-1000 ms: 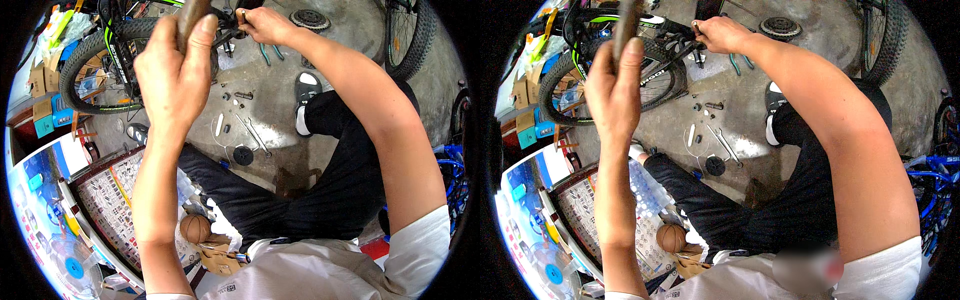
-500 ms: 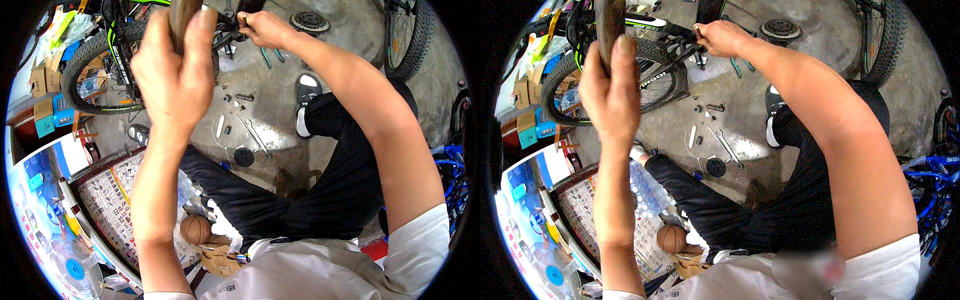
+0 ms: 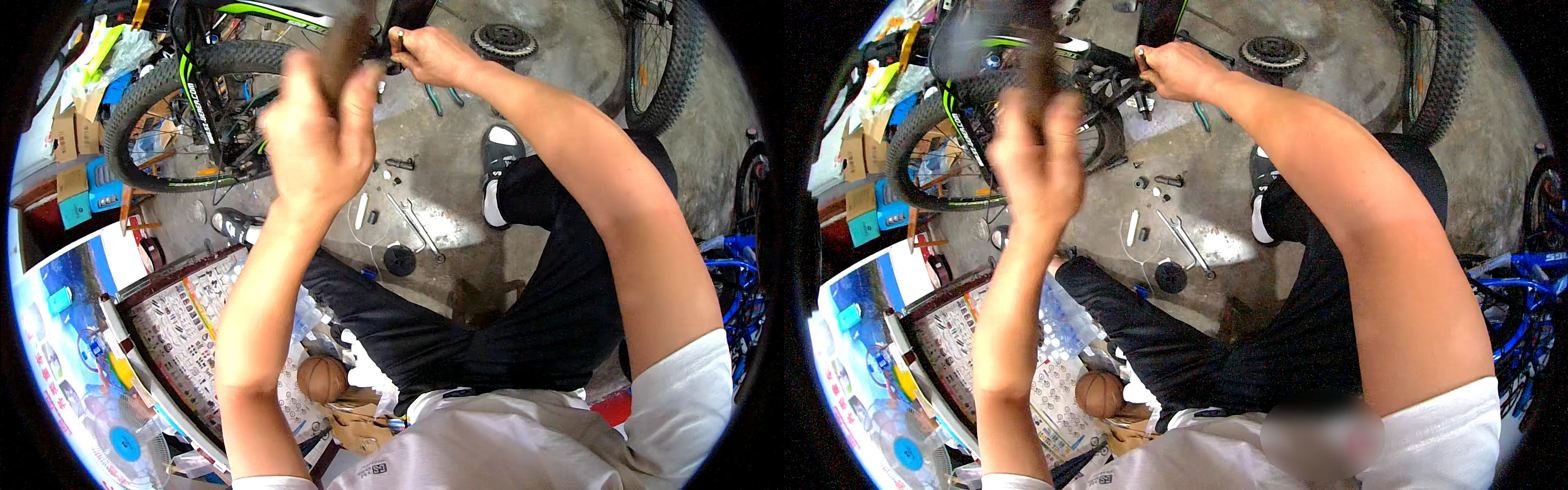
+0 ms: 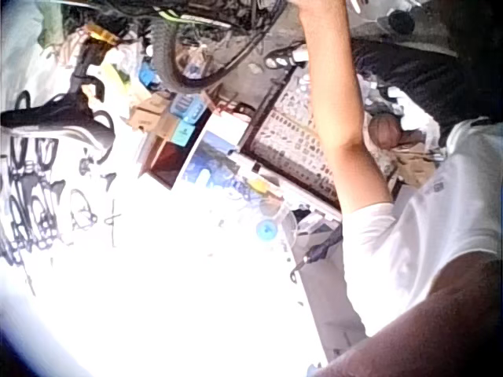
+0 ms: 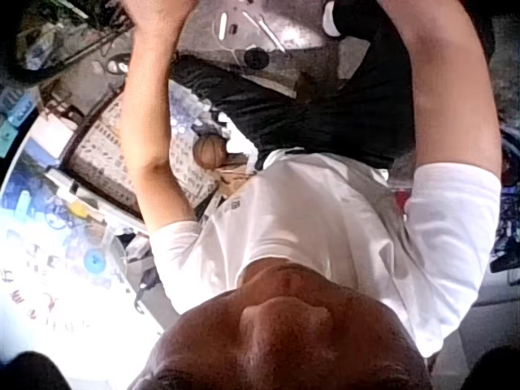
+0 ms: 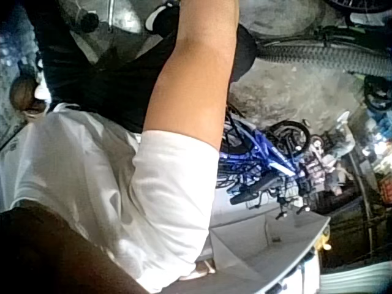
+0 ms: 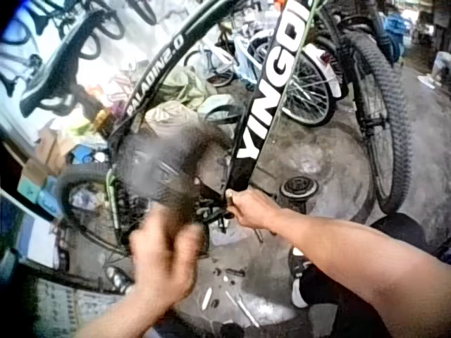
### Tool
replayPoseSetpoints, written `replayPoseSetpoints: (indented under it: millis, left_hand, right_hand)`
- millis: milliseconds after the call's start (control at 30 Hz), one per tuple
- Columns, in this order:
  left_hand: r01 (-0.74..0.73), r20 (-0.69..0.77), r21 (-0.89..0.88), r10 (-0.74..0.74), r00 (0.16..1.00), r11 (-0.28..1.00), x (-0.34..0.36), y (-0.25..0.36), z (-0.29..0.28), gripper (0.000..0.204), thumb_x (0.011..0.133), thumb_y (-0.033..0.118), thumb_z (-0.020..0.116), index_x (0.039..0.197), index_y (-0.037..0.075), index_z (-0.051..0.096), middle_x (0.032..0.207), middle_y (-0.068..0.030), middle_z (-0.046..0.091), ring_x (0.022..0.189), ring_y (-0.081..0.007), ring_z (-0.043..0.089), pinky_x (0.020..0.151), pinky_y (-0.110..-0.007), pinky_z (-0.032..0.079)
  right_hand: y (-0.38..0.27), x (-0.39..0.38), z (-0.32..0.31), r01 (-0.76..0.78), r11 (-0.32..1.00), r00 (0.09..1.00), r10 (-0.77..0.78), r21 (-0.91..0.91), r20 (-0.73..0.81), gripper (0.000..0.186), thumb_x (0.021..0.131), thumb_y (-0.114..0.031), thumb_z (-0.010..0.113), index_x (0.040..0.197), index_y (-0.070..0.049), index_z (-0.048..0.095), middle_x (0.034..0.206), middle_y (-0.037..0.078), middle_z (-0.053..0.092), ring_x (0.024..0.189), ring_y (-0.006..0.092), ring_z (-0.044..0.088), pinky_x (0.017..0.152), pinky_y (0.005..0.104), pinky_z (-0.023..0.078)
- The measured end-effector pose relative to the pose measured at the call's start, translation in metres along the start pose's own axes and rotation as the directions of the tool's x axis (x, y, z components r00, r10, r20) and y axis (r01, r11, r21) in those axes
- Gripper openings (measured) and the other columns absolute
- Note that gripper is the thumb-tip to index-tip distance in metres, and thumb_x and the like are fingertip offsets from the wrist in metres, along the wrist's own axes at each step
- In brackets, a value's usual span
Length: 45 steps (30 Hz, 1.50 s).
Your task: The person repairs the bottom bracket of a bicycle by inserting a metal pin and using a hammer to tap it into place.
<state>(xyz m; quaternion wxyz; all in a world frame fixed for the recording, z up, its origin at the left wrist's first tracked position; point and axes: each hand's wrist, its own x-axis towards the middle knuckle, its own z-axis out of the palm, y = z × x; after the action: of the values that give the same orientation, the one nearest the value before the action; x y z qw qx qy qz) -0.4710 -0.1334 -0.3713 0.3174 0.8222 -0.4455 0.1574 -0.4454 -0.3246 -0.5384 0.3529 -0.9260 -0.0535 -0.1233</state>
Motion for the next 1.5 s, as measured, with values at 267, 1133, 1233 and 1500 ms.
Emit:
replayPoseSetpoints:
  millis: [267, 1133, 1233, 1500]
  left_hand:
    - [0.339, 0.278, 0.210, -0.388, 0.879, 0.917, 0.031, 0.012, -0.013, 0.042, 0.093, 0.039, 0.066, 0.091, -0.003, 0.064, 0.074, -0.0260, 0.066, 0.074, -0.0432, 0.068, 0.065, -0.047, 0.052]
    - [0.924, 0.314, -0.352, -0.911, 0.267, 0.149, -0.234, 0.023, 0.019, 0.038, 0.098, 0.033, 0.064, 0.086, -0.003, 0.057, 0.061, -0.0044, 0.053, 0.060, -0.0109, 0.048, 0.055, -0.033, 0.042]
    - [0.929, 0.321, -0.350, -0.916, 0.240, 0.121, -0.237, 0.021, 0.016, 0.038, 0.097, 0.033, 0.065, 0.088, -0.003, 0.058, 0.062, -0.0044, 0.053, 0.060, -0.0108, 0.048, 0.055, -0.033, 0.042]
    - [0.925, 0.307, -0.338, -0.909, 0.282, 0.173, -0.250, 0.015, 0.022, 0.037, 0.096, 0.033, 0.066, 0.089, -0.002, 0.058, 0.061, -0.0085, 0.053, 0.061, -0.0137, 0.049, 0.058, -0.035, 0.044]
  right_hand:
    - [0.006, 0.000, 0.004, -0.049, 0.998, 0.997, 0.051, 0.033, -0.056, 0.017, 0.093, -0.020, 0.063, 0.095, -0.004, 0.056, 0.083, 0.019, 0.067, 0.085, 0.0404, 0.064, 0.072, 0.0498, 0.050]
    - [-0.002, 0.000, -0.023, 0.105, 0.994, 0.990, -0.103, -0.013, 0.092, 0.021, 0.096, -0.024, 0.057, 0.100, -0.003, 0.058, 0.084, 0.016, 0.067, 0.081, 0.0337, 0.066, 0.074, 0.0449, 0.051]
    - [-0.003, 0.004, -0.021, 0.029, 1.000, 0.987, -0.028, -0.007, 0.157, 0.020, 0.097, -0.023, 0.056, 0.100, -0.004, 0.058, 0.086, 0.017, 0.067, 0.084, 0.0363, 0.065, 0.075, 0.0462, 0.050]
    - [-0.014, 0.005, -0.021, 0.235, 0.959, 0.947, -0.191, -0.156, 0.257, 0.017, 0.098, -0.020, 0.056, 0.103, -0.004, 0.054, 0.090, 0.016, 0.067, 0.090, 0.0392, 0.063, 0.076, 0.0484, 0.049]
